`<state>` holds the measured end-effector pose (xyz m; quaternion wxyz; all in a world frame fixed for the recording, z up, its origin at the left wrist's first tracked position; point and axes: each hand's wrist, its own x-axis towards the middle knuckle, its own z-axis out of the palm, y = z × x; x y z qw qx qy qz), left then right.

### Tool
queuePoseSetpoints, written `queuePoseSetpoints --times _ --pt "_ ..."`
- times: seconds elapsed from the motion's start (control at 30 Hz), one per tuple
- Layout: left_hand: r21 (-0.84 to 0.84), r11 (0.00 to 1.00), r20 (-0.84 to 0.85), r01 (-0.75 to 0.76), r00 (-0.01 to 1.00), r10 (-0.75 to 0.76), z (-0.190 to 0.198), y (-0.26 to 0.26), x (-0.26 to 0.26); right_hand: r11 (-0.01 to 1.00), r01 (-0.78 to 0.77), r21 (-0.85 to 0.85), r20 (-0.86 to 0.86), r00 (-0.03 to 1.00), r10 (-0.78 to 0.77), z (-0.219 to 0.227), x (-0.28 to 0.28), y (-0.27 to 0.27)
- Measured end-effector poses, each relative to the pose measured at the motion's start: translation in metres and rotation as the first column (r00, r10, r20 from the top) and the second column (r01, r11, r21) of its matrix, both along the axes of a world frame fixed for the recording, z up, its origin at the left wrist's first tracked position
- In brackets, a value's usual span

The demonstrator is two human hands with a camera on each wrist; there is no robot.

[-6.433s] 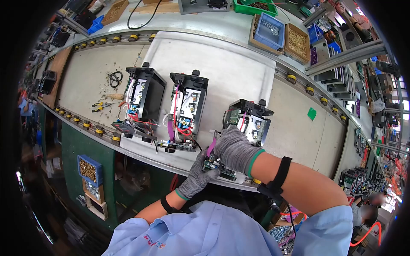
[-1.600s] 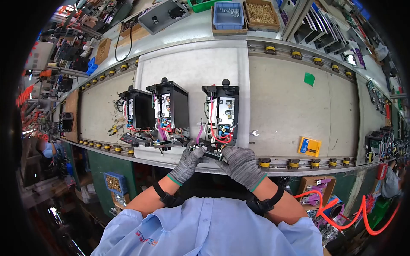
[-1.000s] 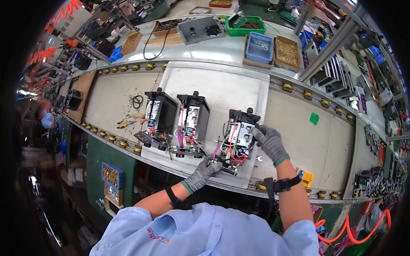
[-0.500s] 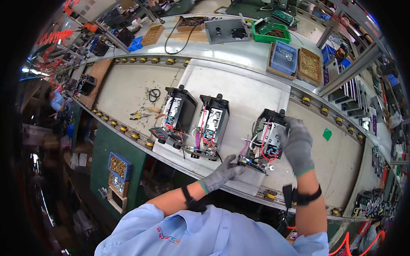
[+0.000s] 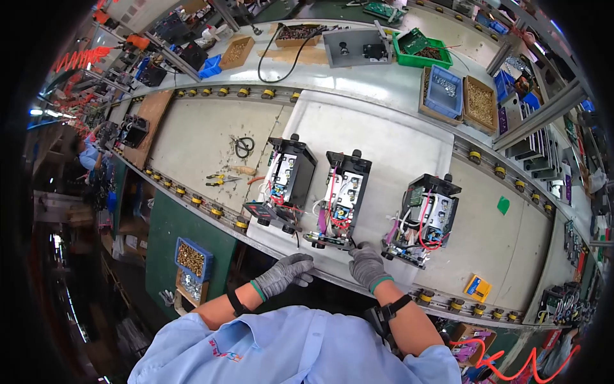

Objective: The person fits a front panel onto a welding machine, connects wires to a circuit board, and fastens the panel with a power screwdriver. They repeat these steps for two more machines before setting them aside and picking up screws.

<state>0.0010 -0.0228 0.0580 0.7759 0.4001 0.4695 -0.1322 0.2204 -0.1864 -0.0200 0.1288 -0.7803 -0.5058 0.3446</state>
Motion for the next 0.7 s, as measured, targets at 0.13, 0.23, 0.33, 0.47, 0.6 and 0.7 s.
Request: queuePoseSetpoints --times 0.13,0.23,0.33,0.47,0.6,0.7 --pt "0.129 0.969 0.106 0.212 0.968 -0.226 0.027 0.035 -0.004 0.992 0.052 -0.112 -0.004 0.999 -0.053 0.007 0.007 0.004" --pt "0.345 0.883 0.189 0.319 0.898 -0.398 0.048 0.055 -0.002 0.968 0.251 0.024 -0.339 0.913 -0.228 0.058 0.014 -0.003" --pt "0.546 0.761 0.238 0.350 0.806 -0.542 0.078 0.064 0.022 0.794 0.572 -0.206 -0.793 0.377 -0.478 0.115 0.012 0.007" --pt "0.859 0.412 0.138 0.305 0.635 -0.760 0.082 0.058 0.064 0.711 0.673 -0.204 -0.875 0.200 -0.440 0.138 0.006 0.027" --pt "0.969 0.146 -0.005 0.199 0.608 -0.794 0.081 0.043 0.097 0.749 0.643 -0.161 -0.847 0.300 -0.439 0.139 0.003 0.033" --pt "0.951 0.054 -0.162 0.306 0.638 -0.753 0.078 0.038 0.107 0.781 0.609 -0.141 -0.841 0.343 -0.419 0.138 0.007 0.034"
